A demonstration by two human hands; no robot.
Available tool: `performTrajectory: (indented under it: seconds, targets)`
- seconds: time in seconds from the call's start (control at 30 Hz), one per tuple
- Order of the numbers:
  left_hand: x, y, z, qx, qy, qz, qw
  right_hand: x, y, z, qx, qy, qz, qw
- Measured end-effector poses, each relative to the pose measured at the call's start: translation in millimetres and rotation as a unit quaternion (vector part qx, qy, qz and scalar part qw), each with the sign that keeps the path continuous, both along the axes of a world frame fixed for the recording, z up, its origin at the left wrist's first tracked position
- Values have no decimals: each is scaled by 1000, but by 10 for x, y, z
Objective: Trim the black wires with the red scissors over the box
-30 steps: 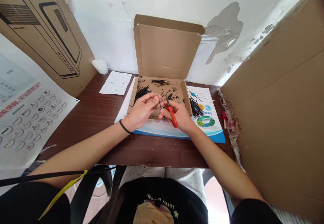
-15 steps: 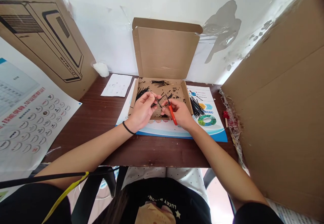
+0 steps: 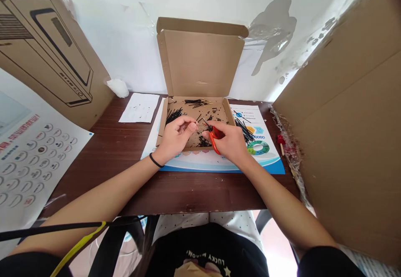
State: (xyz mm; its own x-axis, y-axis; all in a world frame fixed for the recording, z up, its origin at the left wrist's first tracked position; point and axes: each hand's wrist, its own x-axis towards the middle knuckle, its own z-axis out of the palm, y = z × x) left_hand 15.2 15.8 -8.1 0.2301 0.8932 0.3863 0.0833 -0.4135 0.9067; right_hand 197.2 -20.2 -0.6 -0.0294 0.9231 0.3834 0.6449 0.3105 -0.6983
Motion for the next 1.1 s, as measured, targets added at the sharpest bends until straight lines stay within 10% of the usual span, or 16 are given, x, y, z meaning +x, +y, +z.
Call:
performTrajectory:
  seconds: [0.2,0.37,0.57,1.1]
  targets:
    - [15,-15,-9,-58,-24,-48,997,-28,6,26,-58,86,10,995]
    - [9,24,-51,-120,-71,-47,989,-133,20,25,-200,348,91,911]
    - [3,57,-83,-91,-66,-41,993,-205,10,6,-257,425,111,861]
    - [0,17,-65,-39,-78,-74,993,-209,23,-48,-254,395,142,871]
